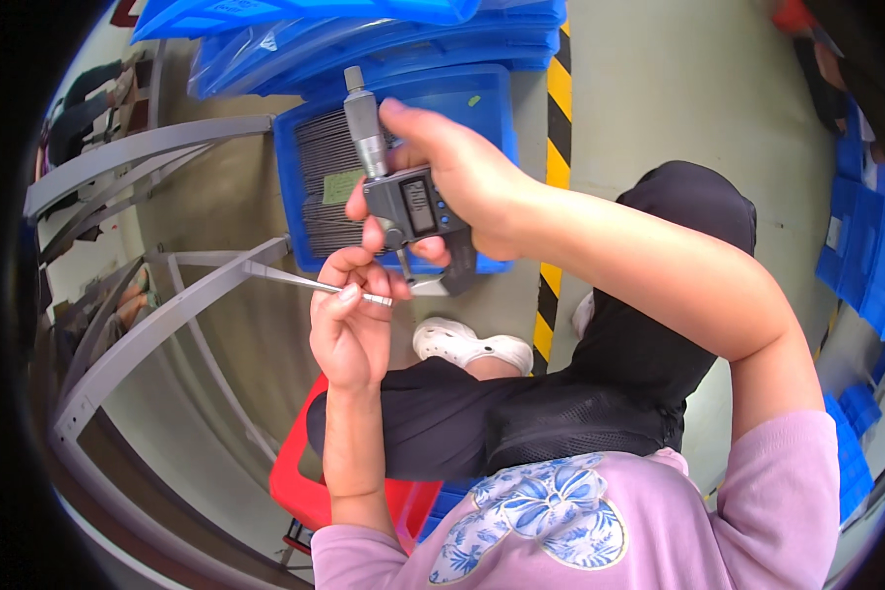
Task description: The person retrieves metal rods from blue plastic bins and measures them using a digital caliper. They handle the rods one by one, taking measurements and placing them into pink and green baskets on the table. The person also moves the bins and caliper between different locations on the workbench.
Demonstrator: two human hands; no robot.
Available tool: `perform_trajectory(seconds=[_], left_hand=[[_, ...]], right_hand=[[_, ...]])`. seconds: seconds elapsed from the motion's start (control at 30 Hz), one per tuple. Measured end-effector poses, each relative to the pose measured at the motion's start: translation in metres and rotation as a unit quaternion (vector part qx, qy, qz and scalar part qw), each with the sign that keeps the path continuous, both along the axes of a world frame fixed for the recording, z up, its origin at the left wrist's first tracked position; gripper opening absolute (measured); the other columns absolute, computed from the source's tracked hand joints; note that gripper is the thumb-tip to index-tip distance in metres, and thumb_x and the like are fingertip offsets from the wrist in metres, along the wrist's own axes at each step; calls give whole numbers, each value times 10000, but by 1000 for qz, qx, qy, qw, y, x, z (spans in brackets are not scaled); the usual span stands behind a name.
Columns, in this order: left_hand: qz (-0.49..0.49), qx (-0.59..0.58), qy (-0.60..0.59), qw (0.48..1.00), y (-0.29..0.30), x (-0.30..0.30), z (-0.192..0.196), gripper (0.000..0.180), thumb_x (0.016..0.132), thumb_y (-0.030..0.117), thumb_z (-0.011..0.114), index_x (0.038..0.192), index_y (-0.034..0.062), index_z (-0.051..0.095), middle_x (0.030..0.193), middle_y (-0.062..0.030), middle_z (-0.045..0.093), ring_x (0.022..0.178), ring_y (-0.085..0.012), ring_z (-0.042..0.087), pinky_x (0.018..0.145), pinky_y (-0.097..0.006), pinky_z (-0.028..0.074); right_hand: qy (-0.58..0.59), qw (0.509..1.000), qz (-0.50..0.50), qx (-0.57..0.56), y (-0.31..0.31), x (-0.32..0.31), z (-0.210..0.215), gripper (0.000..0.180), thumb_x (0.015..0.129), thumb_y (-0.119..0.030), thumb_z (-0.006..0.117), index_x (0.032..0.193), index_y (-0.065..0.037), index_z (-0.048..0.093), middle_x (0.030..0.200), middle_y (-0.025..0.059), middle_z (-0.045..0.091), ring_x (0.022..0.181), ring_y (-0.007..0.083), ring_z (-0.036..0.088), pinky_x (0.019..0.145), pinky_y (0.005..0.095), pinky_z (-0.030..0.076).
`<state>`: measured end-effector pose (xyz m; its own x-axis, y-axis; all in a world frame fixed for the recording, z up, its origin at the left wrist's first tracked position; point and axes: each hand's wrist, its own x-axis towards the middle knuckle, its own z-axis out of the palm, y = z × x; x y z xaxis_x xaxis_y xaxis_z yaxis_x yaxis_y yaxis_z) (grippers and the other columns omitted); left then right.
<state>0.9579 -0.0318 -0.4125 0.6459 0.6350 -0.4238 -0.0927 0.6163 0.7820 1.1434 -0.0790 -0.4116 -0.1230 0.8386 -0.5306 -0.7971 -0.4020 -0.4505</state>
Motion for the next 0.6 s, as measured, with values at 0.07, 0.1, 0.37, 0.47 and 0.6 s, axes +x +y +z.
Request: perform_trajectory(seconds=[0.07, 0.1, 0.37, 0.47, 0.6], left_hand=[[-28, -8, 18, 999, 8, -7, 1, 279, 731, 75, 443, 970, -69, 457, 599, -73, 476, 499, -136, 476, 494, -244, 423], [-64, -15, 43, 997, 13, -12, 3, 291, 709, 79, 449, 958, -71, 454, 538, -53, 432, 433, -119, 416, 438, -238, 389], [-255, -93, 61, 961, 26, -25, 27, 295, 641, 57, 436, 889, -92, 496, 459, 11, 393, 327, -39, 292, 336, -183, 250], [-300, -118, 52, 945, 41, -31, 29, 394, 652, 64, 463, 1005, -110, 470, 471, 2, 402, 336, -45, 311, 341, -180, 260], [-201, -114, -5, 973, 43, -27, 40, 667, 646, 119, 520, 1209, -156, 290, 474, -30, 405, 355, -88, 368, 353, -201, 323]], right_hand=[[-107, 994, -2, -5, 1, 1, 1, 481, 813, -470, 461, 865, -8, 582, 670, 62, 596, 408, 86, 435, 381, 192, 335], [-201, 980, -2, -11, 2, 2, 1, 422, 801, -419, 514, 868, -8, 583, 669, 54, 595, 409, 76, 429, 384, 188, 331], [-271, 960, -59, -46, 11, 4, -8, 254, 683, -157, 670, 877, -22, 578, 661, 34, 569, 447, 68, 436, 414, 198, 337], [-216, 974, -55, -31, 10, 4, -5, 245, 671, -129, 668, 870, -27, 568, 692, 50, 571, 453, 87, 445, 428, 211, 352], [-169, 985, -32, 10, 7, 7, -10, 235, 668, -125, 664, 850, -4, 577, 709, 59, 585, 503, 85, 483, 427, 210, 373]])
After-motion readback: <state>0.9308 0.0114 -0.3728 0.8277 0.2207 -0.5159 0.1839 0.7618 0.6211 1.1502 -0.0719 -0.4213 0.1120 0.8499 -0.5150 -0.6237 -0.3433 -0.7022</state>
